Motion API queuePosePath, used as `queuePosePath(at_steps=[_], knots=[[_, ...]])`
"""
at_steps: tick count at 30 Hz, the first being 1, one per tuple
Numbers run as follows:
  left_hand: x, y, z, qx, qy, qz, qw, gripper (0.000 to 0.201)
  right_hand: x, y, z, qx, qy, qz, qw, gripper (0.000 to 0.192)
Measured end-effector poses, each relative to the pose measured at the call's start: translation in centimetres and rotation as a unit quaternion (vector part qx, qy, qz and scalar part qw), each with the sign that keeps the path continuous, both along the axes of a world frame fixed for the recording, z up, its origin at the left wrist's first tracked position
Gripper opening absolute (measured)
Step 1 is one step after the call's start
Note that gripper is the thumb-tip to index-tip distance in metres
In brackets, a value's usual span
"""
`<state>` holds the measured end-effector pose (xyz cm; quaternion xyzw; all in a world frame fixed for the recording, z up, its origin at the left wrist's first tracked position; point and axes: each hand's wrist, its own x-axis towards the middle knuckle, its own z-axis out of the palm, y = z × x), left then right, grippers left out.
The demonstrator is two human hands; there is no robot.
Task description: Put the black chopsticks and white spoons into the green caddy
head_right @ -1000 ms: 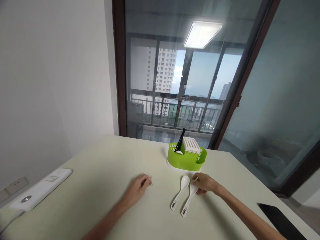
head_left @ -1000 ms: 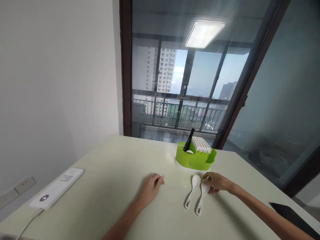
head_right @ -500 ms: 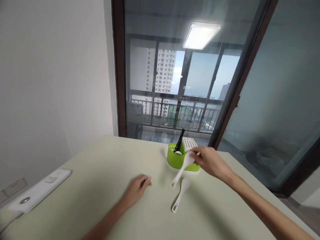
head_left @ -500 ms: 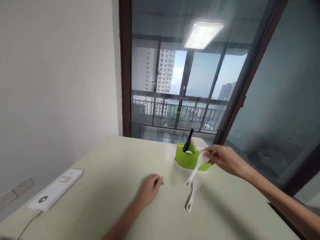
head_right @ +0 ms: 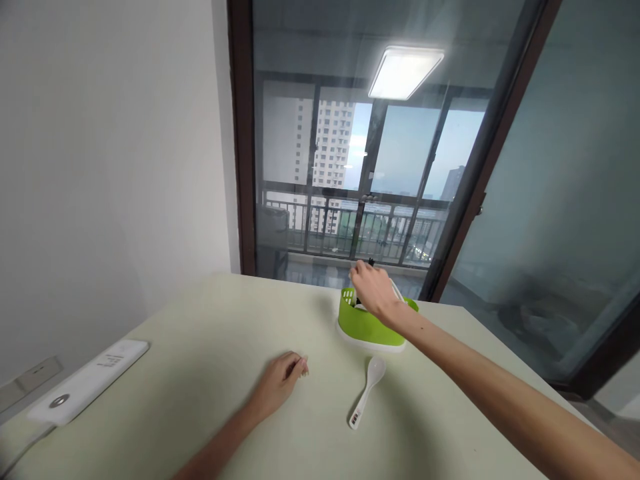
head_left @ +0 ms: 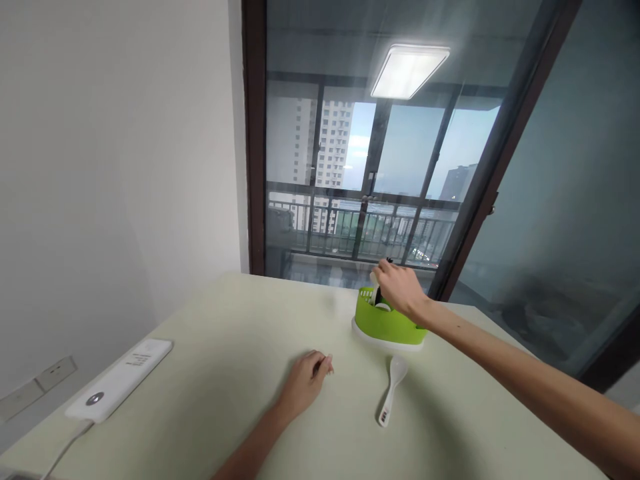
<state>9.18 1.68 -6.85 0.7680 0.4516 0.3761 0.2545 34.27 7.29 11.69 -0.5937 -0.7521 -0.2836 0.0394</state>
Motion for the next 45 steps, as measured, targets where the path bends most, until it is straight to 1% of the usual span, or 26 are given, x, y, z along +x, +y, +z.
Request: queuePosePath(at_steps=[6,9,12,15,18,21,23,25,27,30,32,34,36,38,40,42,43,45], knots=[[0.1,-0.2,0.2,-0.006,-0.003,-0.002,1.000,0.047,-1.0,1.0,-3.5,-0.052,-0.029,0.014,0.998,0.026],[0.1,-0.3,0.3,-0.008,-0.006,-0.004,1.000,0.046,-1.0,1.2,-4.8,-0.064,-0.026,0.004,0.998,0.015],[0.1,-0.3,0.3,-0.009,-0.007,-0.007,1.000,0.044,-0.9,1.2,-5.5,-0.068,-0.008,-0.007,0.998,0.018],[0.1,-0.3,0.3,-0.011,-0.008,-0.008,1.000,0.042,-0.7,0.8,-5.4,-0.074,0.018,-0.002,0.997,0.019],[0.1,-0.3,0.3,-0.013,-0.009,-0.008,1.000,0.039,-0.1,-0.3,-5.0,-0.078,0.046,0.015,0.996,0.022],[0.2,-0.3,0.3,-0.014,-0.012,-0.009,1.000,0.037,0.7,-2.4,-4.9,-0.078,0.073,0.050,0.993,0.030],[0.2,-0.3,0.3,-0.013,-0.015,-0.009,1.000,0.037,1.6,-4.0,-5.3,-0.090,0.091,0.073,0.989,0.031],[0.2,-0.3,0.3,-0.012,-0.019,-0.009,1.000,0.036,2.8,-5.5,-6.2,-0.121,0.113,0.082,0.983,0.031],[0.3,-0.3,0.2,-0.012,-0.020,-0.011,1.000,0.035,4.3,-6.5,-7.6,-0.166,0.143,0.069,0.973,0.029],[0.2,-0.2,0.2,-0.011,-0.020,-0.013,1.000,0.034,6.6,-6.8,-10.3,-0.242,0.205,0.019,0.948,0.021],[0.2,-0.2,0.1,-0.010,-0.019,-0.014,1.000,0.033,7.8,-6.5,-12.3,-0.299,0.261,-0.016,0.918,0.023],[0.1,-0.2,0.1,-0.009,-0.018,-0.015,1.000,0.034,8.2,-6.0,-14.1,-0.347,0.324,-0.042,0.879,0.025],[0.1,-0.2,0.2,-0.009,-0.016,-0.015,1.000,0.034,7.9,-5.5,-15.6,-0.376,0.378,-0.059,0.844,0.022],[0.1,-0.2,0.2,-0.008,-0.014,-0.015,1.000,0.035,6.9,-5.0,-16.8,-0.384,0.417,-0.066,0.821,0.022],[0.1,-0.2,0.2,-0.007,-0.010,-0.014,1.000,0.035,5.5,-4.7,-17.3,-0.386,0.440,-0.059,0.809,0.025],[0.1,-0.2,0.2,-0.007,-0.007,-0.011,1.000,0.036,4.0,-4.8,-16.8,-0.383,0.451,-0.033,0.806,0.028],[0.1,-0.2,0.2,-0.007,-0.005,-0.011,1.000,0.036,3.3,-4.9,-16.3,-0.379,0.452,-0.015,0.808,0.028],[0.1,-0.2,0.1,-0.007,-0.004,-0.011,1.000,0.036,2.1,-5.3,-14.4,-0.359,0.446,0.027,0.819,0.030]])
